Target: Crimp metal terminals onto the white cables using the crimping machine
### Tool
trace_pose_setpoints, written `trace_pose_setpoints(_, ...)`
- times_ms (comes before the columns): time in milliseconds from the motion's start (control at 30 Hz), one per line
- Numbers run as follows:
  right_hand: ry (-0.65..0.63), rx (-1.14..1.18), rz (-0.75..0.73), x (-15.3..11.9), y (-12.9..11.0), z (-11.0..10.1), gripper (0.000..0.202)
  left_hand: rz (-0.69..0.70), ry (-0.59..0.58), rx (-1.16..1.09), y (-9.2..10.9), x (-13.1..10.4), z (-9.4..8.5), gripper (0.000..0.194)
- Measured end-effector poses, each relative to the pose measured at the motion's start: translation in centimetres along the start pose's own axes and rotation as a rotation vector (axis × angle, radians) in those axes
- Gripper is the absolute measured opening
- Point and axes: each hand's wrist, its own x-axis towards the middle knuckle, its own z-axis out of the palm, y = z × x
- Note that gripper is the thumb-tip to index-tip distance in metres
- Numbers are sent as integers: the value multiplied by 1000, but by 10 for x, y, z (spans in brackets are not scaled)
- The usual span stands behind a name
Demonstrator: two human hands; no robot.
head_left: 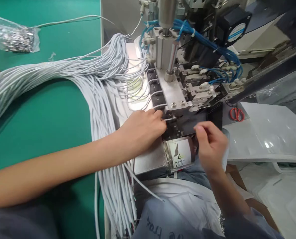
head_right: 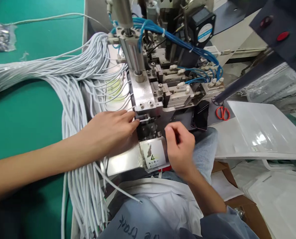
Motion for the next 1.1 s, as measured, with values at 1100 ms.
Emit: trace_pose_setpoints(1100,-308,-67,-327,-56,-40,10,21,220,536,-413,23,-9,11,33)
